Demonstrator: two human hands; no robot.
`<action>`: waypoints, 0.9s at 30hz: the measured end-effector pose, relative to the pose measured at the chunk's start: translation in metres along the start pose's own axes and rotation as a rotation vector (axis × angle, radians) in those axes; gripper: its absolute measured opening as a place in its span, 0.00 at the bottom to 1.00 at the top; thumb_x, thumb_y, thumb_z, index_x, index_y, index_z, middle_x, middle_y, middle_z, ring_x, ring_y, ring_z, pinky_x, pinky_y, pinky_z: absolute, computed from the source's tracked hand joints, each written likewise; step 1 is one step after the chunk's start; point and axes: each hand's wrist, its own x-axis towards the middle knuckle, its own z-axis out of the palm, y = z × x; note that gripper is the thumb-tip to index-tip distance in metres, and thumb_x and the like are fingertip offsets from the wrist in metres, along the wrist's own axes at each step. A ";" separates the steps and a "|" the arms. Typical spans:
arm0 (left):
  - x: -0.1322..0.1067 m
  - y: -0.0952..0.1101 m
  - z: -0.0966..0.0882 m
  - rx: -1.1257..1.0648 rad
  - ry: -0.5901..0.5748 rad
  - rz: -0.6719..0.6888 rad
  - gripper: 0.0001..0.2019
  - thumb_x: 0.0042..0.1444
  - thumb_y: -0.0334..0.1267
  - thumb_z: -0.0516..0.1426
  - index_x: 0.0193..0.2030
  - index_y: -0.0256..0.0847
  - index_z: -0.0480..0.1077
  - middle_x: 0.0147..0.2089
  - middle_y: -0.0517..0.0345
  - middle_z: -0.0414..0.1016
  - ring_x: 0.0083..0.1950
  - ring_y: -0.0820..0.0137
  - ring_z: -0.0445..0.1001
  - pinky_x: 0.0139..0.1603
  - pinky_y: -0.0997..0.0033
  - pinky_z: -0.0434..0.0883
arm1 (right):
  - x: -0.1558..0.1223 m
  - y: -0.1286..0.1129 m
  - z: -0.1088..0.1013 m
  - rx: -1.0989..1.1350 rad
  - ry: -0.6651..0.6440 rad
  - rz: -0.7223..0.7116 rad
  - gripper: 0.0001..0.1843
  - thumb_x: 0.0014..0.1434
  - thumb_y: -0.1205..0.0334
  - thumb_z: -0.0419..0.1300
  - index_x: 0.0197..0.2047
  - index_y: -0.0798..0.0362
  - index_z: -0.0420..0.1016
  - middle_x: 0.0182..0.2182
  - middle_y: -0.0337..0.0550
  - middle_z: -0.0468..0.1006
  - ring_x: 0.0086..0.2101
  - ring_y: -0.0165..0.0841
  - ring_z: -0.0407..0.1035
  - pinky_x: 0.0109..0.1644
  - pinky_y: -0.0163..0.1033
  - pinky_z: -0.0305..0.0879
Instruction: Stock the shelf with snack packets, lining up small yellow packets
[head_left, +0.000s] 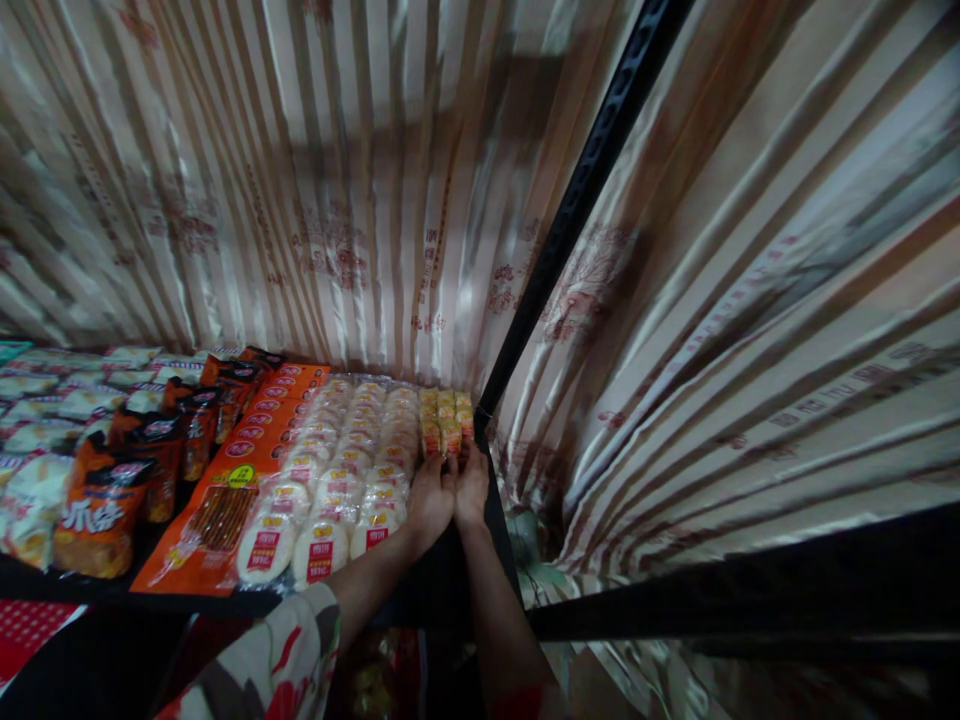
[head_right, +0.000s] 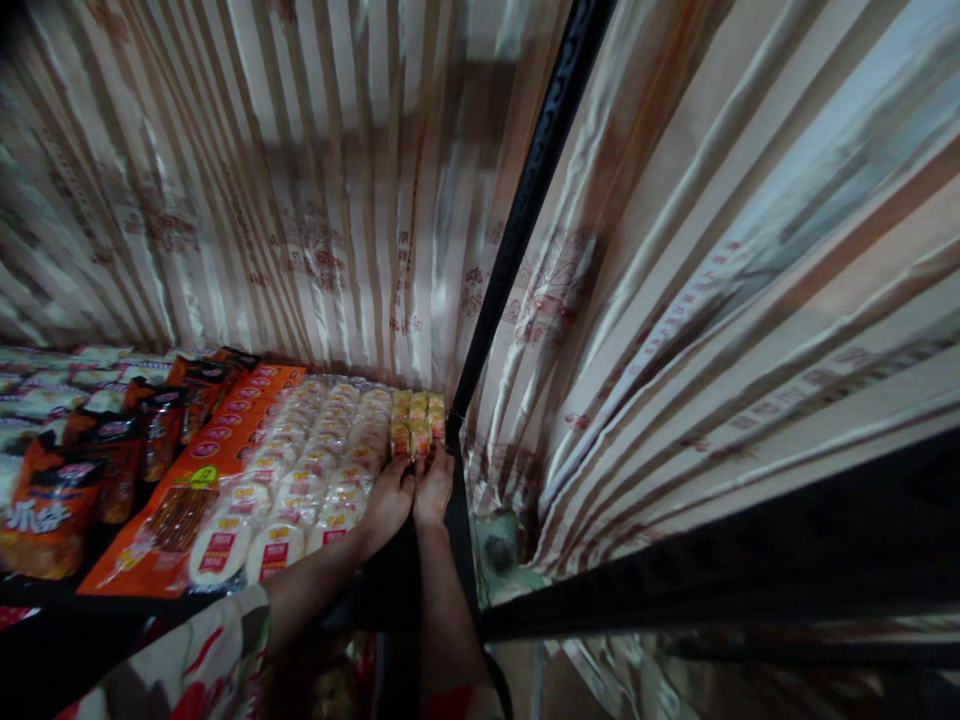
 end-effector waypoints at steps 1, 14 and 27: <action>0.000 -0.001 0.000 -0.004 -0.002 -0.005 0.21 0.53 0.26 0.49 0.55 0.31 0.66 0.61 0.44 0.66 0.63 0.65 0.62 0.65 0.68 0.55 | 0.001 0.000 0.001 0.000 0.010 0.009 0.24 0.58 0.61 0.49 0.57 0.59 0.64 0.41 0.52 0.70 0.37 0.36 0.68 0.45 0.41 0.65; 0.004 -0.003 0.002 0.012 0.009 0.003 0.21 0.52 0.25 0.50 0.54 0.32 0.67 0.60 0.43 0.67 0.62 0.63 0.64 0.64 0.65 0.57 | 0.003 0.004 0.007 -0.022 0.001 -0.007 0.23 0.58 0.61 0.49 0.55 0.60 0.66 0.41 0.51 0.68 0.36 0.34 0.68 0.44 0.39 0.65; 0.000 0.002 -0.004 -0.005 0.016 0.031 0.19 0.53 0.23 0.48 0.49 0.34 0.71 0.55 0.46 0.71 0.58 0.66 0.68 0.63 0.65 0.59 | 0.001 0.009 0.010 0.021 0.020 -0.043 0.22 0.58 0.61 0.50 0.55 0.58 0.67 0.41 0.51 0.67 0.35 0.35 0.68 0.45 0.41 0.67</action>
